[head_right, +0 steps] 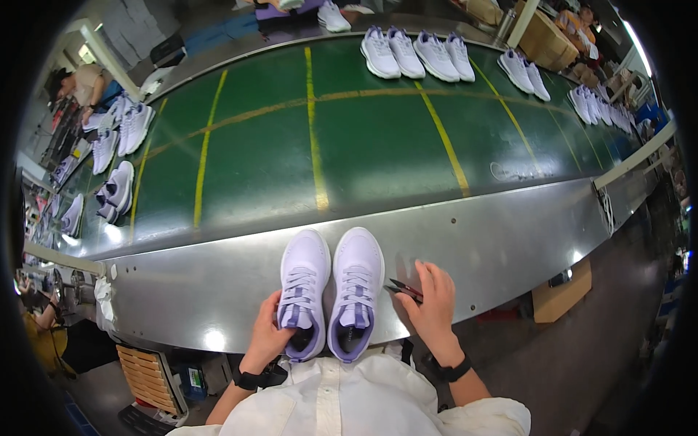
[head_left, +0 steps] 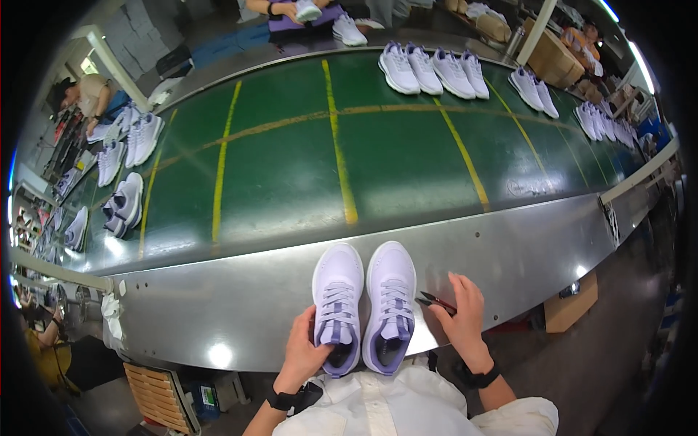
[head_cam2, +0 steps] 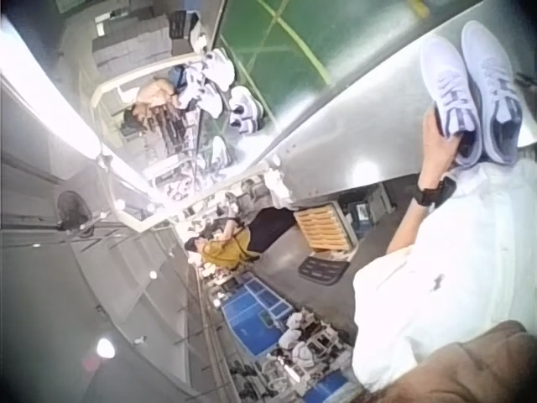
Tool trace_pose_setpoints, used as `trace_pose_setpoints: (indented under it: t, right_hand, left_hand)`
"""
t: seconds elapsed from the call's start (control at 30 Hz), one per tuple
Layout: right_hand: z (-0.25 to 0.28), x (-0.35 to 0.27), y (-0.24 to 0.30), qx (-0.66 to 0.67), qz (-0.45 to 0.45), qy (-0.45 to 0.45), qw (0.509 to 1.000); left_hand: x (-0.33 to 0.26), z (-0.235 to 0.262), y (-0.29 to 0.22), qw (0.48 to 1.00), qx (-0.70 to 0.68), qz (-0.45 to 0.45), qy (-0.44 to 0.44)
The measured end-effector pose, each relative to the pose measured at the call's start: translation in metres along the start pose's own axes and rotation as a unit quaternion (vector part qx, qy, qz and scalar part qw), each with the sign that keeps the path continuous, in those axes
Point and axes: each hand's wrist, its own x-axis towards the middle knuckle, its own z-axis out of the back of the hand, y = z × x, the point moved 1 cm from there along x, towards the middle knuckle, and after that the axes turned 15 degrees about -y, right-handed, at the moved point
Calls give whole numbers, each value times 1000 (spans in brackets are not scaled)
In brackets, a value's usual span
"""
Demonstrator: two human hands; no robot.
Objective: Trim excess threads or materials from manufactured shoes and inspect for quality.
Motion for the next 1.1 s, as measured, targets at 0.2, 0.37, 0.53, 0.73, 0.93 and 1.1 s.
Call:
trace_pose_setpoints:
  t: [0.2,0.37,0.53,0.73,0.93,1.1]
  right_hand:
    - [6,-29,22,274,-226,188,916]
    - [-27,-48,33,273,-238,206,909]
    - [-19,-26,47,294,-259,213,895]
    - [-41,-36,41,260,-275,213,901]
    - [-49,-35,50,319,-293,197,879]
    - [-45,-46,22,332,-226,121,908]
  left_hand:
    - [-9,4,-2,995,-88,-20,31]
    - [-13,-6,35,997,-68,20,-9]
    - [-8,1,21,996,-45,-51,-55]
    - [-55,20,-84,932,240,-265,-62]
    - [-41,-22,-79,901,322,-263,120]
    - [-22,-34,-79,907,270,-310,89]
